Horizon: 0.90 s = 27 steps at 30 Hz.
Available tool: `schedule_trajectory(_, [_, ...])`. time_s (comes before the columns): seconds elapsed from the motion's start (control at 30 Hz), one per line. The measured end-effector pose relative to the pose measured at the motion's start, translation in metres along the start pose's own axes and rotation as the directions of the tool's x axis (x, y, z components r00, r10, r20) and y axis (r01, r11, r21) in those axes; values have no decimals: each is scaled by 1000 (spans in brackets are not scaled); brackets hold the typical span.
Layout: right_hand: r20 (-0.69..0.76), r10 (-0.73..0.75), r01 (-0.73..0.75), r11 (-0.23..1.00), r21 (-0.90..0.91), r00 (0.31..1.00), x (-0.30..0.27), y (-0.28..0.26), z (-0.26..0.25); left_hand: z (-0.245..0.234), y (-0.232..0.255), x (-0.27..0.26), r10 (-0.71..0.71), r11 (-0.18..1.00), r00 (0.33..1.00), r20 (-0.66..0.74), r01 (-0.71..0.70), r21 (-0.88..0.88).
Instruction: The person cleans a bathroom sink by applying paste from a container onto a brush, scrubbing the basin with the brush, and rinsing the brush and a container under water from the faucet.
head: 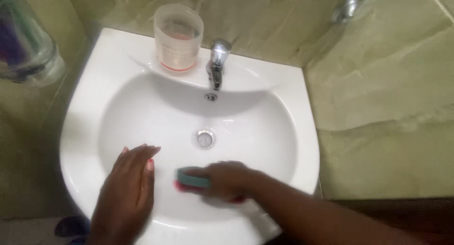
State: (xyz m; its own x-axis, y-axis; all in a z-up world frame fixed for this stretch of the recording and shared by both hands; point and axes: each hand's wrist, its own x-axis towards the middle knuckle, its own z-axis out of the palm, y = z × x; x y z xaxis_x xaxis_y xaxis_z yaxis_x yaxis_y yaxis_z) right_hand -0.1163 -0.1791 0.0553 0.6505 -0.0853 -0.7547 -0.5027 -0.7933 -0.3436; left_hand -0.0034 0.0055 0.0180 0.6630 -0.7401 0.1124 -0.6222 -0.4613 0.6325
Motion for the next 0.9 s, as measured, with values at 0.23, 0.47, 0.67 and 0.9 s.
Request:
schedule_trajectory(0.23, [113, -187, 152, 952, 266, 976, -4, -9, 3, -3, 6, -1, -20, 1000, 999, 48, 21, -17])
schedule_trajectory(0.47, [-2, 122, -122, 989, -82, 993, -24, 4, 3, 0, 6, -4, -60, 998, 998, 24, 60, -4])
schedule_trajectory(0.67, [7, -122, 116, 956, 268, 992, -20, -22, 9, 1, -1, -1, -18, 999, 998, 54, 17, 30])
schedule_trajectory(0.9, [-92, 297, -301, 953, -30, 950, -33, 46, 6, 0, 4, 0, -45, 999, 999, 15, 44, 24])
